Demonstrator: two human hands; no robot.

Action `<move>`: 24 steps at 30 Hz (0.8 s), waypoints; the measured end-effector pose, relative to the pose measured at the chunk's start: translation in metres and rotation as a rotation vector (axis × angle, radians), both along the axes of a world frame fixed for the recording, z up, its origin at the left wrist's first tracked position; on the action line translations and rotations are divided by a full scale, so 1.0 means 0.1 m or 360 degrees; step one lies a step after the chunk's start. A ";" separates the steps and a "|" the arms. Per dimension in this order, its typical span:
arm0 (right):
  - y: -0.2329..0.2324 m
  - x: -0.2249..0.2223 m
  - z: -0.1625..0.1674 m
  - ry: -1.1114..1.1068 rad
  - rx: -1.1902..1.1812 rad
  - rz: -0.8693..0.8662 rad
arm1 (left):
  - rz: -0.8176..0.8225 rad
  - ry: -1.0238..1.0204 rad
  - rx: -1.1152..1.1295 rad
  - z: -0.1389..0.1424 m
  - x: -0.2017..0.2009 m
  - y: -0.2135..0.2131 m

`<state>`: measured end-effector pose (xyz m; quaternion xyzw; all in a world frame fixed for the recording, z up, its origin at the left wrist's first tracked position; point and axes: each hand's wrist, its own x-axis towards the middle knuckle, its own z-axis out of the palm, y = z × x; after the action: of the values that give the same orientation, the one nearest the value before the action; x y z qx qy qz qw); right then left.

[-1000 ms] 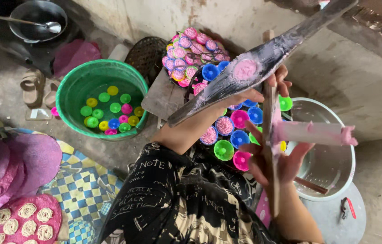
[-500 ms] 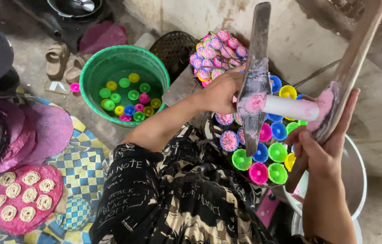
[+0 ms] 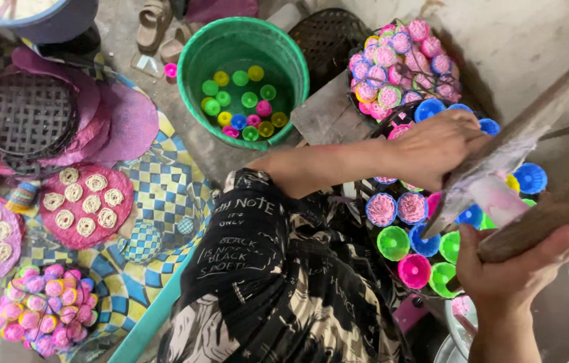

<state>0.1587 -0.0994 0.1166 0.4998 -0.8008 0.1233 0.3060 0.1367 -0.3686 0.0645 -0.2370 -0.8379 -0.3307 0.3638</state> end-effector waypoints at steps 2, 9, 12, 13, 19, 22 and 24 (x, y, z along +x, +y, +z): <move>0.00 -0.08 0.00 -0.0168 0.0022 -0.0044 | -0.0021 -0.0010 0.0071 -0.06 -0.13 0.06; 0.17 -0.46 0.08 -0.2965 -0.0584 0.0310 | 0.0042 -0.0646 0.0091 -0.19 -0.56 0.12; 0.36 -0.57 -0.05 -0.2932 -0.0375 0.0623 | -0.1323 -0.0438 0.0659 -0.03 -0.86 -0.02; 0.48 -0.60 -0.07 -0.3046 -0.0464 0.0630 | -0.1826 -0.0626 0.1052 0.07 -1.02 -0.15; 1.22 -0.94 -0.41 -0.3324 -0.0554 0.0934 | -0.3086 -0.0897 0.1472 0.52 -2.06 0.68; 1.45 -1.15 -0.33 -0.3422 -0.0466 0.1037 | -0.3011 -0.0964 0.1767 0.36 -2.48 0.92; 1.49 -1.23 -0.21 -0.3538 -0.0466 0.0985 | -0.2894 -0.0991 0.1945 0.16 -2.65 0.91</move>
<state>0.0360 0.0495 0.0954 0.2503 -0.4498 0.6547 -0.5536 -0.1284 -0.2777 0.0806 -0.4473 -0.1083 -0.8694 -0.1800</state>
